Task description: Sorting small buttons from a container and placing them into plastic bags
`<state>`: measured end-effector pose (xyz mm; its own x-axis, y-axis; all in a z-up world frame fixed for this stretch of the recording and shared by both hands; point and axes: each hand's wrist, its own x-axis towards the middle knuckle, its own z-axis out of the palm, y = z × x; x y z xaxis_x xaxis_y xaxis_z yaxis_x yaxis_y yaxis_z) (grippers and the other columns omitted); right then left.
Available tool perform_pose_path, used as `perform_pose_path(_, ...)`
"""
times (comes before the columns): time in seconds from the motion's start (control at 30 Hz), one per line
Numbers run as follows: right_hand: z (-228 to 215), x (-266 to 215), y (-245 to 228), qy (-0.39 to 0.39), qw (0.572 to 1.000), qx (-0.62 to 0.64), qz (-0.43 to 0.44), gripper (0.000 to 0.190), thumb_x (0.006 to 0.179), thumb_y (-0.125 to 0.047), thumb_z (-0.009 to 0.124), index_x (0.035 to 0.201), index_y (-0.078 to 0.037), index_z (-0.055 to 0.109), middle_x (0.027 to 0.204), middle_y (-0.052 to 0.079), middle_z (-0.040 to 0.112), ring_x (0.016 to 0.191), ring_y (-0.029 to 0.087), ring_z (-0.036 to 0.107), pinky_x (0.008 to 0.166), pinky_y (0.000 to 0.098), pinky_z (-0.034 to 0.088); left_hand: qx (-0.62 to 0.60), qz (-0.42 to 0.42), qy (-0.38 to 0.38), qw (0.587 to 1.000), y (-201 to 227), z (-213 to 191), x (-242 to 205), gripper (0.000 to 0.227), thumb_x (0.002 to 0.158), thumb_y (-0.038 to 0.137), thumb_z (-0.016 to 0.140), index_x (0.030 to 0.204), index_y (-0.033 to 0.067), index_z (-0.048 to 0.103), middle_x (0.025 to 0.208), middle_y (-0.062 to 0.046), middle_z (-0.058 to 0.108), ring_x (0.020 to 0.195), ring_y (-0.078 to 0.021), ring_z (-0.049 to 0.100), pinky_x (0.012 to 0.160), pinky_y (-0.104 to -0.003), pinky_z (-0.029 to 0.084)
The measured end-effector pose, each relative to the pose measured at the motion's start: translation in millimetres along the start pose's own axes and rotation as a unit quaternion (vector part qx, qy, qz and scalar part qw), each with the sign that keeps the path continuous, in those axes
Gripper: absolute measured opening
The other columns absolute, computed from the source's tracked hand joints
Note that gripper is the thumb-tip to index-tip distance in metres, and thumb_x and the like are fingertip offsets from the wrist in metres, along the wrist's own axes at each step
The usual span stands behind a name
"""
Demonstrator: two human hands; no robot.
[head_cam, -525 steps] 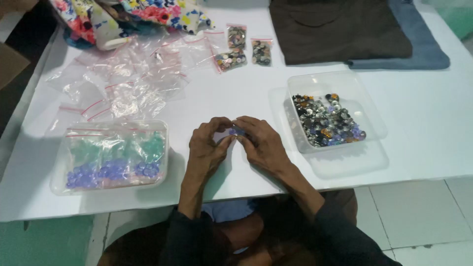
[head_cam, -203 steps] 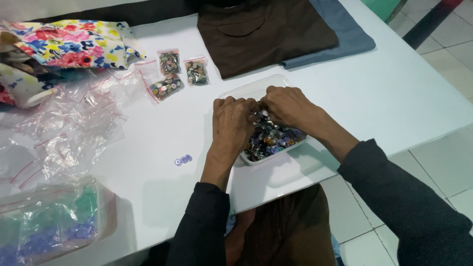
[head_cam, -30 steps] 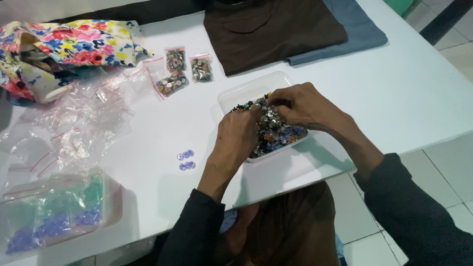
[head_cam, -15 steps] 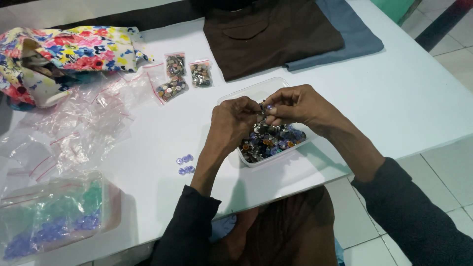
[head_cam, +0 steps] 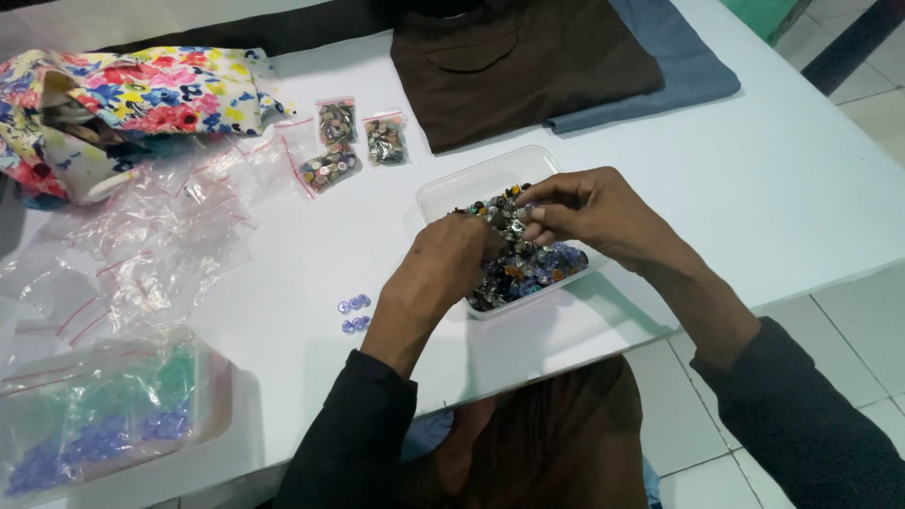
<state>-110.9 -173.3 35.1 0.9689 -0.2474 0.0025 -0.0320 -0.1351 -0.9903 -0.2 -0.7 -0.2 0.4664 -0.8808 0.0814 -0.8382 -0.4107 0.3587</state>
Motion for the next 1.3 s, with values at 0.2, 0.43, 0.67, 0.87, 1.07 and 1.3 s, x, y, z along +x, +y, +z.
perform_pose_path(0.2, -2, -3, -1, 0.016, 0.995, 0.100, 0.026, 0.033, 0.089, 0.003, 0.068, 0.120, 0.012, 0.066, 0.098, 0.025, 0.072, 0.089, 0.026, 0.077, 0.080, 0.0316, 0.067, 0.113, 0.032, 0.009, 0.993, -7, 29, 20, 0.013, 0.074, -0.003, 0.066, 0.083, -0.0013, 0.075, 0.072, -0.014, 0.071, 0.067, -0.0328, 0.073, 0.056, -0.043, 0.060)
perform_pose_path(0.43, -1, -4, 0, 0.023, 0.992, 0.112, 0.047, 0.035, 0.090, -0.005, 0.070, 0.122, 0.010, 0.066, 0.103, 0.024, 0.072, 0.092, 0.026, 0.076, 0.082, 0.0305, 0.066, 0.074, 0.031, -0.029, 0.996, -1, 15, 14, 0.014, 0.070, 0.008, 0.069, 0.080, 0.0012, 0.077, 0.073, -0.013, 0.070, 0.067, -0.0349, 0.072, 0.057, -0.048, 0.059)
perform_pose_path(0.67, 2, -3, 12, 0.009, 0.999, 0.036, 0.005, 0.031, 0.091, 0.000, 0.070, 0.119, 0.013, 0.067, 0.096, 0.025, 0.073, 0.086, 0.026, 0.077, 0.076, 0.0303, 0.067, 0.134, 0.028, 0.002, 0.991, -4, 38, 17, 0.013, 0.072, 0.003, 0.068, 0.081, 0.0033, 0.076, 0.073, -0.009, 0.070, 0.069, -0.0298, 0.072, 0.065, -0.044, 0.055)
perform_pose_path(0.87, 8, -3, 10, 0.022, 0.998, -0.051, -0.030, 0.027, 0.092, 0.004, 0.067, 0.118, 0.011, 0.068, 0.094, 0.025, 0.072, 0.083, 0.026, 0.076, 0.074, 0.0319, 0.067, 0.083, 0.034, 0.029, 0.996, -5, 29, 13, 0.014, 0.077, 0.002, 0.068, 0.087, 0.0022, 0.078, 0.076, -0.013, 0.074, 0.071, -0.0345, 0.074, 0.066, -0.046, 0.057)
perform_pose_path(1.07, 13, -12, 6, 0.023, 0.976, -0.215, -0.024, 0.028, 0.091, -0.002, 0.069, 0.119, 0.001, 0.072, 0.102, 0.029, 0.072, 0.093, 0.038, 0.075, 0.078, 0.0445, 0.065, -0.082, 0.006, 0.050, 0.995, 3, -3, -2, 0.012, 0.084, 0.002, 0.066, 0.093, -0.0002, 0.074, 0.077, -0.023, 0.073, 0.075, -0.0470, 0.073, 0.067, -0.054, 0.059)
perform_pose_path(1.3, 15, 1, 10, -0.057, 0.908, -0.408, -0.073, 0.028, 0.089, -0.005, 0.063, 0.112, -0.007, 0.078, 0.104, 0.025, 0.073, 0.099, 0.046, 0.071, 0.083, 0.0533, 0.059, -0.151, 0.008, 0.150, 0.977, -8, 0, -6, 0.020, 0.086, 0.003, 0.073, 0.103, 0.0066, 0.063, 0.088, -0.016, 0.073, 0.083, -0.0406, 0.074, 0.075, -0.052, 0.058)
